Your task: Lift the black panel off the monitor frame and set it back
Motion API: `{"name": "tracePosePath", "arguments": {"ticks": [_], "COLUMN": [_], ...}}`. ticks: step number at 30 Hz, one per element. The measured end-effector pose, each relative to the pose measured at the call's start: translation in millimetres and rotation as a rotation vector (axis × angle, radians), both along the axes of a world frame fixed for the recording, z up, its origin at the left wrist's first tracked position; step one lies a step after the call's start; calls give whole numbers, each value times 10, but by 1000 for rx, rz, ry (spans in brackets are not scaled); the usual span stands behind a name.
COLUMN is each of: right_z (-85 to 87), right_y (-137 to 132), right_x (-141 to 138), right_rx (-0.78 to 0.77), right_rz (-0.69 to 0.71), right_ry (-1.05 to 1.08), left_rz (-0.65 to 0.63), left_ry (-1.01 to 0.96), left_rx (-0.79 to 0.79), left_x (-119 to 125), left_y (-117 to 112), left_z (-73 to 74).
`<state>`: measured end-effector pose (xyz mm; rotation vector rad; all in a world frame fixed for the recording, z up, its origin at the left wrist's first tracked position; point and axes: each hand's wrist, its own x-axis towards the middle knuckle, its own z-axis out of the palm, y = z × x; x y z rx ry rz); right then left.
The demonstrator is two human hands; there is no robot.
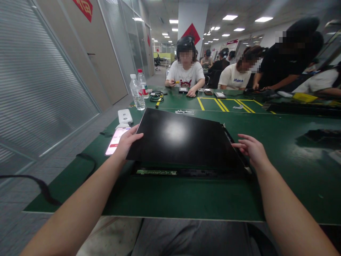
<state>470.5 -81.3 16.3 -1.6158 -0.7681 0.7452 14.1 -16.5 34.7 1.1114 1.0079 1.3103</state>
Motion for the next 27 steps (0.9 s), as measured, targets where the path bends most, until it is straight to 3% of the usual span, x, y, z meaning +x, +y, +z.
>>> {"name": "tracePosePath", "arguments": {"ticks": [19, 27], "right_z": [-49, -177], "right_y": [20, 26], "right_x": [48, 146], "right_rx": [-2, -74], "right_rz": [-69, -38], "right_ry": [-96, -321], "left_rz": [-119, -159], "left_ry": [-33, -8], "left_rx": [-175, -202], "left_x": [133, 132], "left_y": [-84, -73], "left_z": [-66, -74]}}
